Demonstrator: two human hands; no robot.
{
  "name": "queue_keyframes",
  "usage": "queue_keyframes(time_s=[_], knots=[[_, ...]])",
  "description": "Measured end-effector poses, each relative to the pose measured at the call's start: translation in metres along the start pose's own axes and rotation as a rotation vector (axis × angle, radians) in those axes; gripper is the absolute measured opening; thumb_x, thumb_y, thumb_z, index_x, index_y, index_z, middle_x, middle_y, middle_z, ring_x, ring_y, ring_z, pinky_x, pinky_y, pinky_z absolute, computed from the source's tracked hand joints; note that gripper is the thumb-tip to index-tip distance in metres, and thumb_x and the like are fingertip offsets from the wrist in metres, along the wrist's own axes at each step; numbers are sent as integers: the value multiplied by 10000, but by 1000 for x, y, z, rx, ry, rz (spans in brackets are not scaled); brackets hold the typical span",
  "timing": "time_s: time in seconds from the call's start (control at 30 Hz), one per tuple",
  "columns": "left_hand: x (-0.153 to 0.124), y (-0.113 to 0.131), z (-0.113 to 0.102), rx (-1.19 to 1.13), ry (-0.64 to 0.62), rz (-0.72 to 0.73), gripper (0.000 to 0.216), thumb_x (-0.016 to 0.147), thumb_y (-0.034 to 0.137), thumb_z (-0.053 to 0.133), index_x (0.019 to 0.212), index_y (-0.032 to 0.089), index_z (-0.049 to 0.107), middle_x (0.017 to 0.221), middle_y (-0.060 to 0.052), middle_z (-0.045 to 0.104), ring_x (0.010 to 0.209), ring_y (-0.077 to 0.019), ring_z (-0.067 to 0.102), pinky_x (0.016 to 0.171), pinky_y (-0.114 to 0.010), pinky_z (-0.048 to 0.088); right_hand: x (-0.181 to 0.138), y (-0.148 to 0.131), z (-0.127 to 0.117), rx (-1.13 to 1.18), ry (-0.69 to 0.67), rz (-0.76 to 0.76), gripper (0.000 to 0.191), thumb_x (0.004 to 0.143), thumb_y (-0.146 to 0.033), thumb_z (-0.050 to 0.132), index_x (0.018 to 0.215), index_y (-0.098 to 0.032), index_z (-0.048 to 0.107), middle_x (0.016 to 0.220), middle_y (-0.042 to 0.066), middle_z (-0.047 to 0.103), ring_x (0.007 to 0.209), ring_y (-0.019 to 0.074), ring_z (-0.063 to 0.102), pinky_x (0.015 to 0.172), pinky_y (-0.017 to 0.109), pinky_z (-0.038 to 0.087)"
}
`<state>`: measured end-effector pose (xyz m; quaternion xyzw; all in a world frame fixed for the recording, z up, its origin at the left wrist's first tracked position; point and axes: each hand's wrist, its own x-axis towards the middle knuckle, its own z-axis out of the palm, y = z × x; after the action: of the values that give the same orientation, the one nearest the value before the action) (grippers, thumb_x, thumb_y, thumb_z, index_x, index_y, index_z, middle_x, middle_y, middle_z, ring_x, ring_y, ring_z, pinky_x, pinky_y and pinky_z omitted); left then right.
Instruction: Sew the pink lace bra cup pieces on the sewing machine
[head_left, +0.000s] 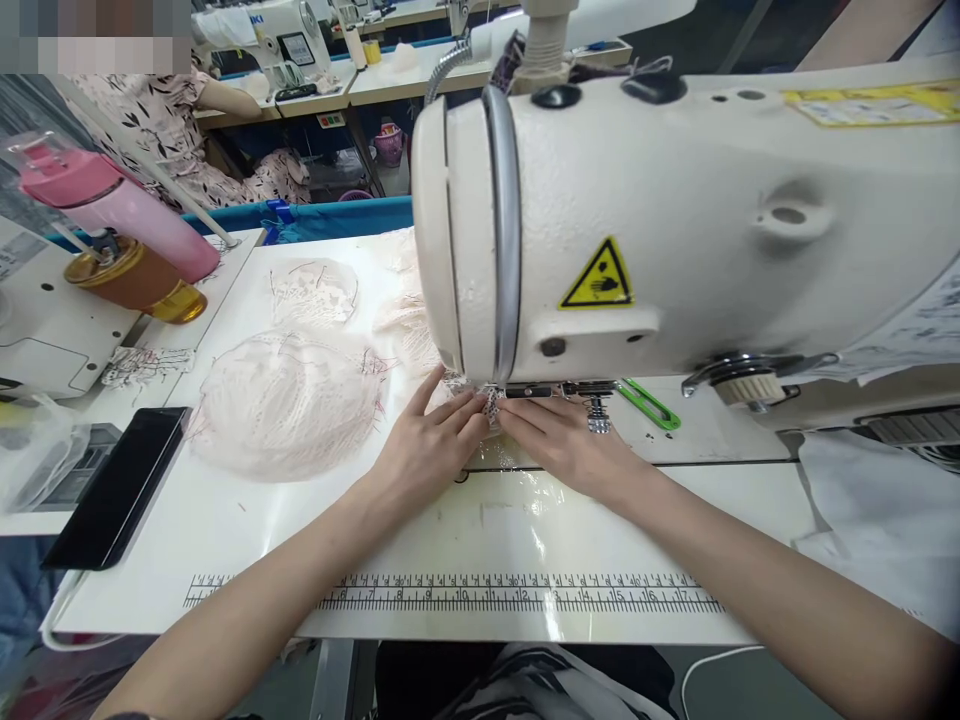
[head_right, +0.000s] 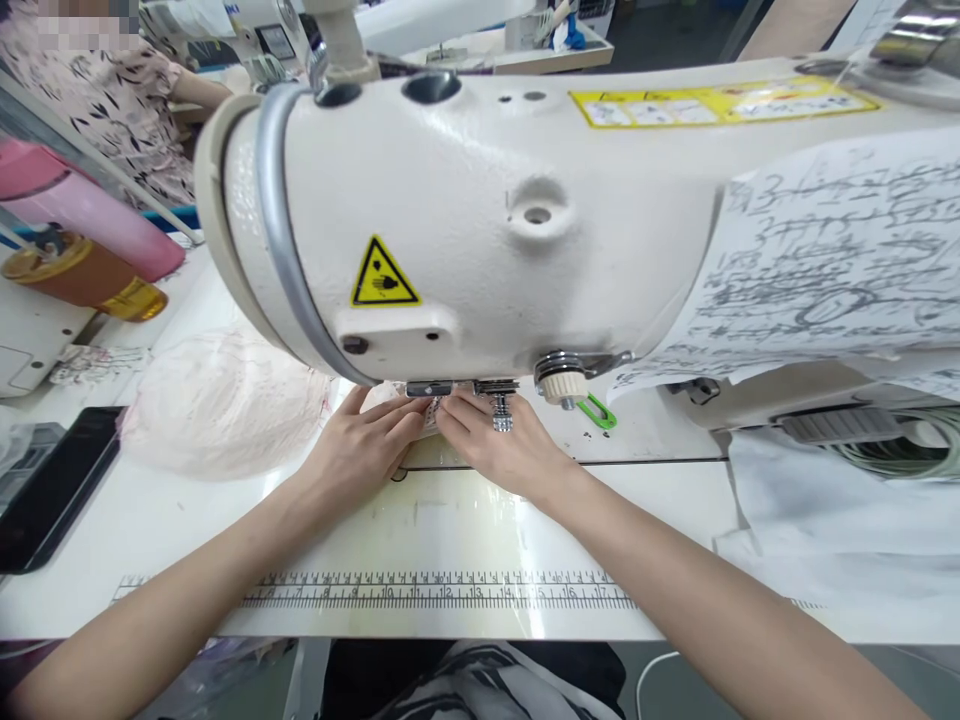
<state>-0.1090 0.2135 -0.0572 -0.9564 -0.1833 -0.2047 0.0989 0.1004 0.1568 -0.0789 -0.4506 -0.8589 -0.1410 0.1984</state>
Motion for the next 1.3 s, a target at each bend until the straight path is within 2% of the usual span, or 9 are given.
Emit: queue_keyframes(time_s=[0.23,0.37,0.43,0.5,0.77,0.9,1.03,1.2,1.3], knots=[[-3,-7,-4,-10,72,-23,214,924,33,442,922,163,612,1035,-33,750,949,-169,705,1091,-470,391,2,-7,1,56,47,28,240,947,-55,458,1021,-206,629,948,34,688,916,143,578,803,272,415],[-4,-13,-9,-68,139,16,42,908,209,560,894,179,586,751,22,691,654,-134,626,831,-383,450,1,-9,-2,127,66,57,242,952,-82,425,986,-222,620,857,14,673,878,143,572,754,267,412],[-4,-16,-10,-64,146,102,146,923,322,594,871,187,576,700,35,659,613,-124,585,760,-359,425,1,-8,-4,184,73,58,231,948,-94,430,960,-226,618,848,10,673,866,146,581,761,276,424],[-4,-19,-10,-38,131,156,186,931,366,591,874,189,580,718,29,661,637,-130,577,775,-362,419,2,-7,-7,236,83,60,201,944,-104,455,938,-223,617,849,7,681,865,148,599,775,284,437],[-4,-19,-12,40,229,231,189,868,151,601,694,199,543,608,52,583,602,-117,495,786,-335,439,6,-11,-16,220,204,-15,130,962,-281,576,1050,-189,603,1006,36,723,893,154,643,809,299,499],[-5,-15,-14,65,223,253,243,889,164,600,661,216,532,601,65,566,598,-109,490,809,-325,445,9,-15,-18,217,252,-118,36,910,-169,633,919,-202,622,918,-11,716,903,140,634,909,329,520],[-6,-13,-16,81,228,275,268,906,168,592,650,228,540,598,73,554,598,-104,489,814,-321,450,10,-15,-18,278,242,-152,151,858,-48,638,834,-197,622,852,-29,703,847,118,628,1009,360,516],[-8,-13,-16,71,173,305,277,907,130,575,651,231,545,594,74,561,603,-103,513,807,-311,475,8,-14,-19,247,223,-198,128,838,-62,674,809,-184,648,851,-30,723,807,126,648,947,354,569],[-8,-12,-13,-8,100,272,161,926,174,555,784,227,610,795,27,691,770,-133,624,847,-320,516,5,-13,-18,248,270,-193,109,845,-72,678,855,-181,675,849,-26,737,787,126,660,897,343,586]])
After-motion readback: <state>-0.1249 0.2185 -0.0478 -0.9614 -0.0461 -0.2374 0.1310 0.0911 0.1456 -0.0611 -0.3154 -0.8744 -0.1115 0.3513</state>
